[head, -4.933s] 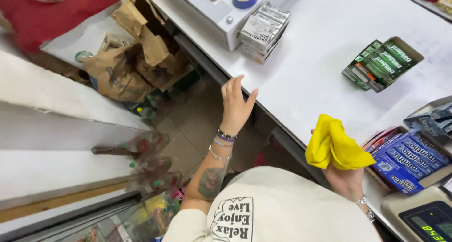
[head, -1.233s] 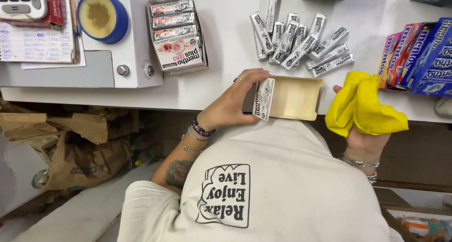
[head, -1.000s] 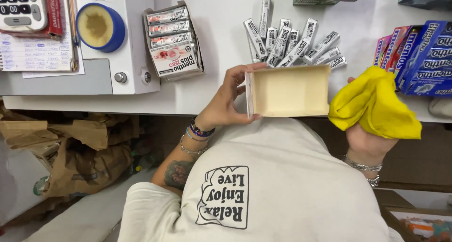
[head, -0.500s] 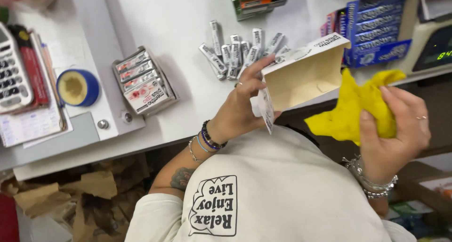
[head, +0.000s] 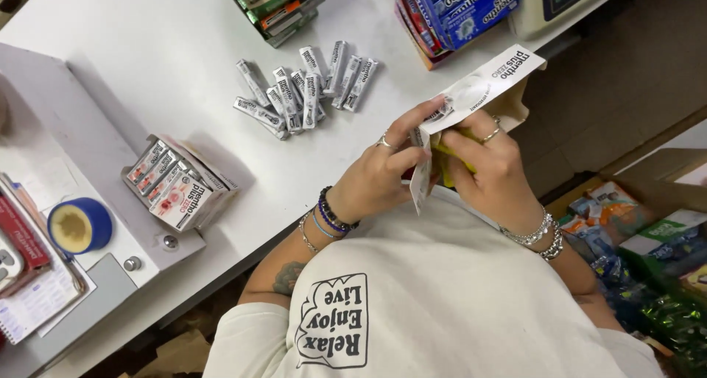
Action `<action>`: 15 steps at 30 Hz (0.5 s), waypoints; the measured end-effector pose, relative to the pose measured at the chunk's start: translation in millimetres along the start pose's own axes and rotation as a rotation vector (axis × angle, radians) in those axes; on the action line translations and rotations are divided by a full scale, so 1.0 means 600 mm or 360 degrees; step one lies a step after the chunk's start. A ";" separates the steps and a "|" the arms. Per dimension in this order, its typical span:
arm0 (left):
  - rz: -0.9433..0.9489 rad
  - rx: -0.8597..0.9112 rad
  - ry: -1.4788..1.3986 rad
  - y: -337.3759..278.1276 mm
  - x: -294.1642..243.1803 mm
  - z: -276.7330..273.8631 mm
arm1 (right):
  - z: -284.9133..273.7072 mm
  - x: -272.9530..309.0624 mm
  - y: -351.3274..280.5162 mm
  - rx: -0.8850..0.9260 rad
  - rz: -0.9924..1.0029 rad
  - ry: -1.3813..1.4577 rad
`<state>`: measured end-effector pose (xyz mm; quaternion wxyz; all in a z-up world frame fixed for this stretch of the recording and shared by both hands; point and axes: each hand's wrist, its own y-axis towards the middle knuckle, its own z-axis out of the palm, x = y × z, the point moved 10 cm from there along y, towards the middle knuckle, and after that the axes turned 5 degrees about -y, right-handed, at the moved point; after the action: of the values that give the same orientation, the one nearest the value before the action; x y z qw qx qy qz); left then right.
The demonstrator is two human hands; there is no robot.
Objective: Organizing and cleaning small product packages like gum and mints at a checkout counter using a cloth.
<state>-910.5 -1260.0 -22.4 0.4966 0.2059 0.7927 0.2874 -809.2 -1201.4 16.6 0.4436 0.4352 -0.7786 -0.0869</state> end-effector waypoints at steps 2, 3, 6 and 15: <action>-0.0025 0.0083 0.0071 0.019 -0.012 -0.005 | 0.009 0.014 -0.003 0.0086 -0.0064 -0.0124; -0.0015 0.0091 0.0070 0.020 -0.012 -0.003 | 0.005 0.011 -0.005 0.0074 -0.0064 -0.0129; -0.0007 0.0072 0.0092 0.031 -0.026 -0.014 | -0.002 0.024 -0.004 0.0084 -0.0216 -0.0308; 0.0175 -0.0059 0.0116 0.050 -0.072 -0.052 | -0.040 -0.021 -0.020 0.0087 -0.0324 -0.1271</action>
<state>-919.4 -1271.8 36.9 0.4546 0.2294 0.7922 0.3362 -780.9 -1193.3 16.9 0.0840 0.4538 -0.8445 -0.2716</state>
